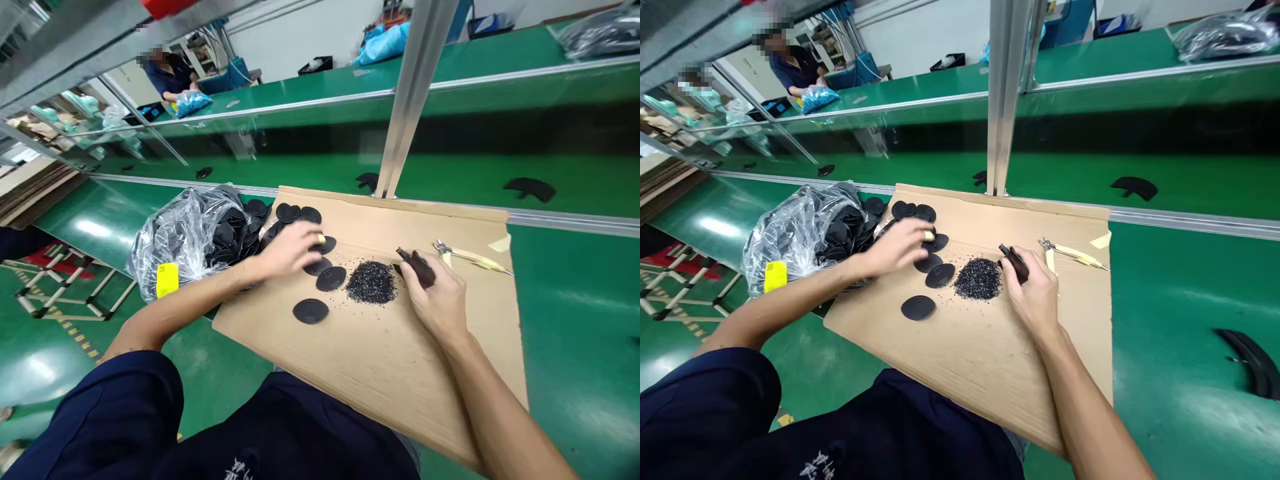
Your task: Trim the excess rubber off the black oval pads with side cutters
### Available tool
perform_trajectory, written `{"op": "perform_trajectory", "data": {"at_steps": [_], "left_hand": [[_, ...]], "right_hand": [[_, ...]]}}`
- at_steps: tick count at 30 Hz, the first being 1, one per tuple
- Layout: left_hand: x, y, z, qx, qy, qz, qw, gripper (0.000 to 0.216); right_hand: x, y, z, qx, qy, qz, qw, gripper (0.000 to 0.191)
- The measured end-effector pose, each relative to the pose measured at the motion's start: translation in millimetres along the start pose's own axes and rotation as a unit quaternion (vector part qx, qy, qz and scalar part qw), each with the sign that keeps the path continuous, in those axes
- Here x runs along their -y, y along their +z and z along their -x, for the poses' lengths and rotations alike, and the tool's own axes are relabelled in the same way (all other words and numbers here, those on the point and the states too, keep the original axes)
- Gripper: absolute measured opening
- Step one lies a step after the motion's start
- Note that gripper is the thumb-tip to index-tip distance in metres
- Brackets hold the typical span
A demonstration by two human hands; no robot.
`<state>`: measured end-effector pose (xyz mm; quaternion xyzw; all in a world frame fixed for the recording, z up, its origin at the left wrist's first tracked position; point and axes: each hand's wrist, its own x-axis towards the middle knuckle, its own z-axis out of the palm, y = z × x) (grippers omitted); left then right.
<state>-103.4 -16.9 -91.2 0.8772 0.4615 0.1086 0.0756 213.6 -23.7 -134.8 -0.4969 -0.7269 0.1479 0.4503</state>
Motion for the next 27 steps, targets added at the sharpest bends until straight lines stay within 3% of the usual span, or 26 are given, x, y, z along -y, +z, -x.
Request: {"op": "perform_trajectory", "data": {"at_steps": [2, 3, 6, 12, 16, 18, 20, 23, 27], "left_hand": [[-32.1, 16.6, 23.6, 0.038, 0.110, 0.015, 0.993, 0.058], [-43.1, 24.0, 34.2, 0.064, 0.133, 0.006, 0.989, 0.066], [-48.7, 41.6, 49.7, 0.061, 0.096, -0.025, 0.993, 0.056], [-2.7, 47.3, 25.1, -0.005, -0.035, -0.048, 0.998, 0.043], [8.4, 15.5, 24.5, -0.036, -0.032, -0.067, 0.997, 0.040], [17.5, -9.7, 32.2, -0.027, -0.076, -0.090, 0.993, 0.038], [34.9, -36.0, 42.7, 0.024, -0.181, -0.124, 0.975, 0.041], [69.0, -66.9, 59.8, 0.127, -0.324, -0.160, 0.924, 0.051], [93.4, -84.0, 76.5, 0.187, -0.361, -0.154, 0.900, 0.061]], "right_hand": [[-0.3, 0.1, -0.1, -0.009, -0.006, -0.005, 1.000, 0.025], [-0.4, 0.0, -0.1, -0.011, -0.008, -0.007, 1.000, 0.024], [-0.2, 0.1, 0.1, -0.008, -0.009, -0.009, 1.000, 0.023], [0.8, 1.3, -1.0, -0.009, -0.021, -0.007, 1.000, 0.025], [-0.2, 1.6, -2.2, -0.023, -0.023, 0.001, 0.999, 0.027], [-1.1, 1.9, -2.8, -0.027, -0.024, 0.008, 0.999, 0.028], [-1.9, 2.7, -3.4, -0.033, -0.030, 0.016, 0.999, 0.029], [-2.8, 4.4, -4.4, -0.038, -0.042, 0.025, 0.998, 0.030], [-2.9, 5.4, -5.3, -0.034, -0.042, 0.037, 0.998, 0.030]]}}
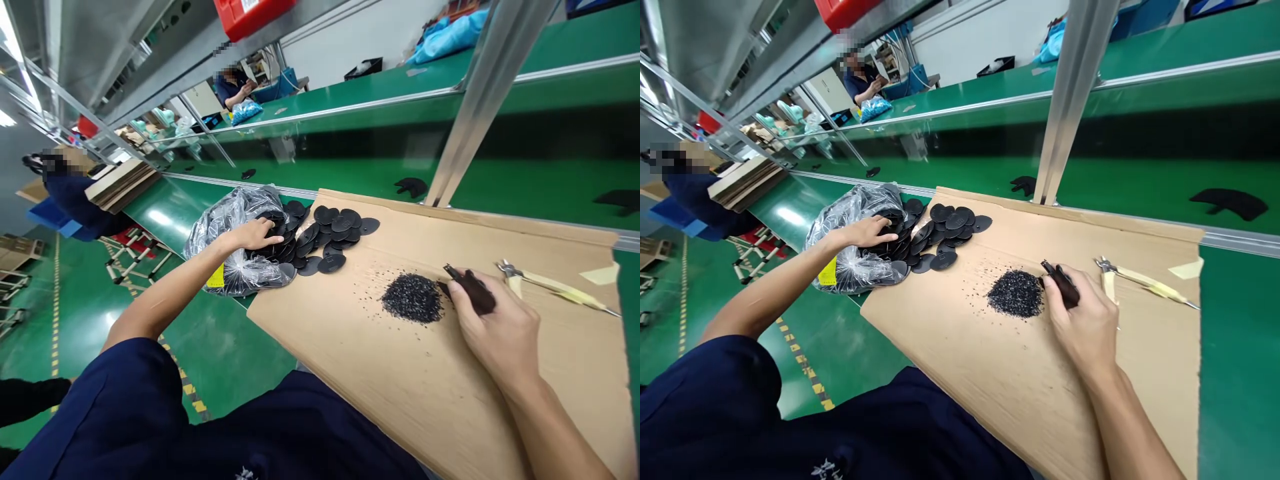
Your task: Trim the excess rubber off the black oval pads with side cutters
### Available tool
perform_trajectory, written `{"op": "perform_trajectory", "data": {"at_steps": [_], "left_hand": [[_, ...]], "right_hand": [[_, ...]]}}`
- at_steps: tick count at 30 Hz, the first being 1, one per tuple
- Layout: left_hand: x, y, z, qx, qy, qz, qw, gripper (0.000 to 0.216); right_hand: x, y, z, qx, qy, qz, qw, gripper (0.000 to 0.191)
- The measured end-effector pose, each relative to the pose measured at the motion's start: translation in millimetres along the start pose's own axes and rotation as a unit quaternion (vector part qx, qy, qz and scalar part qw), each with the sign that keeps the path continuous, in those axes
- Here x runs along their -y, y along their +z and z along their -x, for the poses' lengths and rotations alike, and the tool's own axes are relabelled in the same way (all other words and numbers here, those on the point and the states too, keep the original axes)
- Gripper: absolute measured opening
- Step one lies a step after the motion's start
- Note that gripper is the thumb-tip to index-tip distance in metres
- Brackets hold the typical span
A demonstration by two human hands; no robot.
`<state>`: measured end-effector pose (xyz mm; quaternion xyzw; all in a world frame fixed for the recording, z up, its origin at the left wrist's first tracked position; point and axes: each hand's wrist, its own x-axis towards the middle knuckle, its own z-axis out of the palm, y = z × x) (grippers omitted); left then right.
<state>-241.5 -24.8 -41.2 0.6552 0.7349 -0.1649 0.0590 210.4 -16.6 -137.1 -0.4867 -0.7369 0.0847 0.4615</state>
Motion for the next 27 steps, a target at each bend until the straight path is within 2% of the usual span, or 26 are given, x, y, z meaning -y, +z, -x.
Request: {"op": "perform_trajectory", "data": {"at_steps": [3, 5, 7, 13, 19, 27], "left_hand": [[-4.4, 2.3, 7.9, 0.040, 0.030, 0.006, 0.999, 0.070], [-17.3, 5.6, 13.5, 0.063, 0.046, 0.003, 0.997, 0.076], [-33.6, 10.0, 16.4, 0.057, 0.043, -0.008, 0.997, 0.076], [-71.8, 19.9, 17.3, -0.036, 0.012, -0.025, 0.999, 0.053], [-89.4, 20.0, 23.7, -0.111, 0.066, -0.030, 0.991, 0.038], [-121.6, 10.5, -16.7, -0.206, 0.126, 0.005, 0.970, 0.029]], "right_hand": [[1.1, -0.1, -0.2, 0.003, 0.005, 0.000, 1.000, 0.030], [2.0, 0.0, -0.1, 0.002, 0.006, -0.002, 1.000, 0.031], [2.8, 0.1, 0.5, 0.004, 0.008, -0.004, 1.000, 0.031], [3.4, -1.4, 2.5, 0.014, 0.011, -0.015, 1.000, 0.027], [3.7, -2.5, 2.3, 0.024, 0.016, -0.039, 0.999, 0.025], [4.0, -6.5, 2.1, 0.035, 0.018, -0.044, 0.998, 0.029]]}}
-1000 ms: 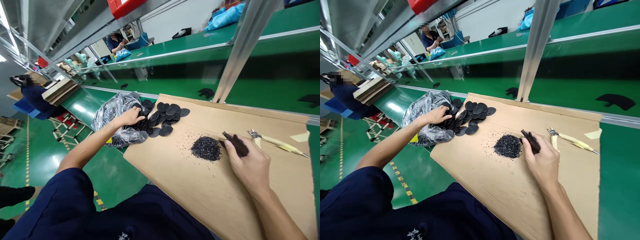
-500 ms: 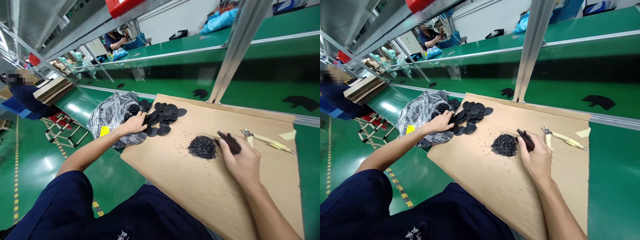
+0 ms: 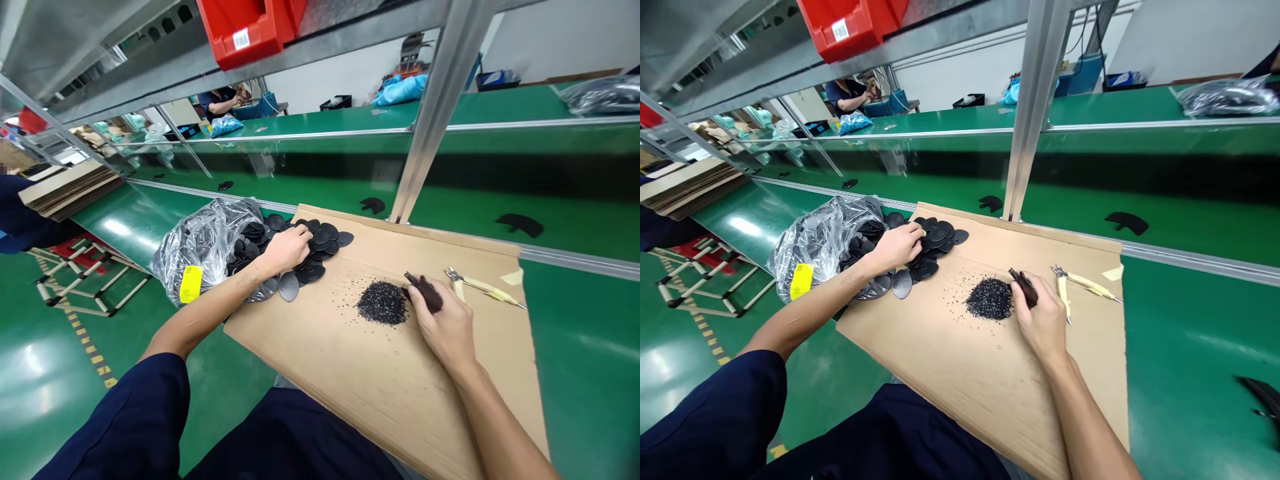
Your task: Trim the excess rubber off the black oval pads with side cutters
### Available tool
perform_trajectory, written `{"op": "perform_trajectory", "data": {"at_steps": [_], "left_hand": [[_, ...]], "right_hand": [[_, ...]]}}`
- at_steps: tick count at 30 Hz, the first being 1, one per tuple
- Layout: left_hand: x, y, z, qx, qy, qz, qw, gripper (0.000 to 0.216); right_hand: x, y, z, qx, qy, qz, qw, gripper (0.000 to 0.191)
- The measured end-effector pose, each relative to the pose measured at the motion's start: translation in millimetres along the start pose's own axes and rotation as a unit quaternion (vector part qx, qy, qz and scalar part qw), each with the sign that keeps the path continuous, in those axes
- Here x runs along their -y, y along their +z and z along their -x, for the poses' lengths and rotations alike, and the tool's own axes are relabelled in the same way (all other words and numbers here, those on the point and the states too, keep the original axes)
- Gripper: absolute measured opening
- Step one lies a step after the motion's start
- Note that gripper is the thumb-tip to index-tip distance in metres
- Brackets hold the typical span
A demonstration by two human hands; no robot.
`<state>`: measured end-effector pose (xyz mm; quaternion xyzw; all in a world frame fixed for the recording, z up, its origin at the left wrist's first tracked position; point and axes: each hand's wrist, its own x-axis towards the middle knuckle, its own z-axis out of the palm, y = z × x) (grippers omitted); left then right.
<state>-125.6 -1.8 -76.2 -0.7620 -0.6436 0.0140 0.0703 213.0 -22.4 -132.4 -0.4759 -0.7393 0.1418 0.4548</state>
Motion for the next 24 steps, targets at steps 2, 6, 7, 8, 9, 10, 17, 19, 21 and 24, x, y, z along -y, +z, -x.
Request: {"op": "perform_trajectory", "data": {"at_steps": [2, 6, 7, 8, 9, 10, 17, 19, 21, 24], "left_hand": [[-7.4, 3.0, -12.3, -0.018, 0.031, 0.015, 0.999, 0.027], [-17.6, 6.2, -25.2, -0.039, 0.099, 0.043, 0.993, 0.026], [-18.5, 6.4, -26.2, -0.042, 0.113, 0.050, 0.992, 0.026], [-18.7, 6.5, -26.6, -0.045, 0.124, 0.057, 0.990, 0.026], [-18.3, 6.5, -26.8, -0.048, 0.133, 0.064, 0.988, 0.025], [-17.3, 6.4, -26.8, -0.051, 0.138, 0.071, 0.987, 0.025], [-12.1, 5.4, -36.4, -0.072, 0.049, 0.091, 0.992, 0.035], [-16.6, 6.4, -43.1, -0.073, 0.011, 0.087, 0.993, 0.040], [-23.7, 8.7, -49.8, -0.072, -0.013, 0.085, 0.994, 0.039], [-34.6, 13.8, -56.4, -0.061, -0.028, 0.092, 0.994, 0.027]], "right_hand": [[-0.2, -0.8, 0.3, -0.002, -0.001, 0.000, 1.000, 0.030], [-0.2, -1.7, 1.2, -0.002, 0.003, -0.005, 1.000, 0.030], [-0.2, -1.8, 1.5, -0.002, 0.004, -0.006, 1.000, 0.030], [-0.2, -1.8, 1.7, -0.003, 0.004, -0.006, 1.000, 0.030], [-0.3, -1.7, 2.0, -0.002, 0.004, -0.008, 1.000, 0.030], [-0.4, -1.6, 2.2, -0.002, 0.003, -0.009, 1.000, 0.030], [1.4, -0.7, 3.6, 0.000, 0.016, -0.028, 0.999, 0.029], [3.0, -1.0, 3.7, 0.000, 0.031, -0.042, 0.999, 0.030], [4.7, -1.6, 3.8, 0.000, 0.057, -0.062, 0.996, 0.034], [6.6, -2.7, 3.7, 0.000, 0.109, -0.115, 0.987, 0.041]]}}
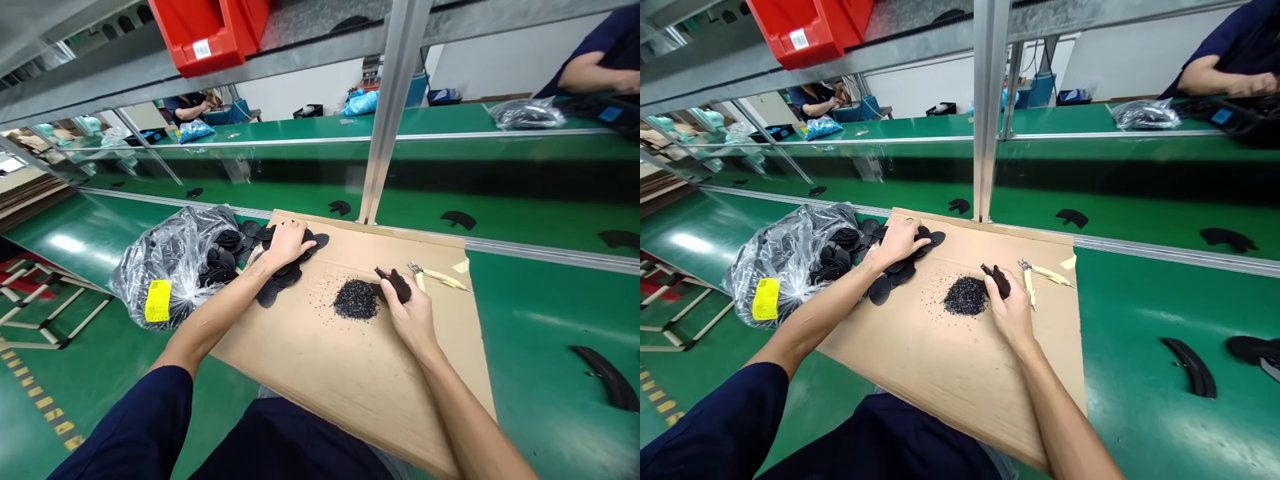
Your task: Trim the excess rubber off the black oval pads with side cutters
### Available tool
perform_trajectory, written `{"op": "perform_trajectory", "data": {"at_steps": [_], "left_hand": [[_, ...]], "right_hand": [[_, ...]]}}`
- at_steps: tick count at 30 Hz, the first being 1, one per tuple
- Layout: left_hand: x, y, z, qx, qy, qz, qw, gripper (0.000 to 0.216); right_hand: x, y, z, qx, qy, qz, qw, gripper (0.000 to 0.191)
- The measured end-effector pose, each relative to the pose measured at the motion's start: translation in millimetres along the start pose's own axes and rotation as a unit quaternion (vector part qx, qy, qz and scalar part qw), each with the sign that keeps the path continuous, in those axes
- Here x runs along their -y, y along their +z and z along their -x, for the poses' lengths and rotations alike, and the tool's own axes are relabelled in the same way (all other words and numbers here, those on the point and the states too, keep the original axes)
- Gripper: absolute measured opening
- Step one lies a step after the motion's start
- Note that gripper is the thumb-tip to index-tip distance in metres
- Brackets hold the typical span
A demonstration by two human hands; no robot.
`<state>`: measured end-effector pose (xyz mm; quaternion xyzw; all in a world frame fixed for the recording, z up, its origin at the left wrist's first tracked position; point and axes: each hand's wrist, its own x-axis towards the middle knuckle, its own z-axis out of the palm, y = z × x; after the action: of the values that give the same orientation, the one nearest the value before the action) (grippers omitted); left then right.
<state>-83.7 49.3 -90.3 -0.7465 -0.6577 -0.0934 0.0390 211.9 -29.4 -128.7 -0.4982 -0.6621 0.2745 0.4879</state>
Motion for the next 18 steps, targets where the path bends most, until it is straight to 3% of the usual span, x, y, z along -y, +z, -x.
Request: {"op": "perform_trajectory", "data": {"at_steps": [6, 10, 14, 16, 18], "left_hand": [[-7.9, 8.0, 4.5, 0.004, -0.004, 0.024, 1.000, 0.021], [-10.7, 11.0, 9.1, -0.005, 0.001, 0.033, 0.999, 0.029], [-14.6, 10.3, 12.8, -0.023, 0.020, 0.070, 0.997, 0.018], [-21.1, 7.6, 19.6, -0.048, 0.033, 0.125, 0.990, 0.015], [-33.4, 4.5, 31.9, -0.084, 0.056, 0.264, 0.959, 0.017]], "right_hand": [[1.0, 1.3, -0.8, -0.014, 0.074, -0.103, 0.992, 0.051], [-0.4, 2.3, -0.9, -0.011, 0.084, -0.118, 0.989, 0.051], [-4.6, 2.1, 0.8, -0.005, 0.102, -0.148, 0.984, 0.048], [-5.0, 2.0, 3.3, -0.002, 0.117, -0.178, 0.977, 0.047], [-1.6, 2.4, 6.9, 0.022, 0.142, -0.212, 0.967, 0.047]]}}
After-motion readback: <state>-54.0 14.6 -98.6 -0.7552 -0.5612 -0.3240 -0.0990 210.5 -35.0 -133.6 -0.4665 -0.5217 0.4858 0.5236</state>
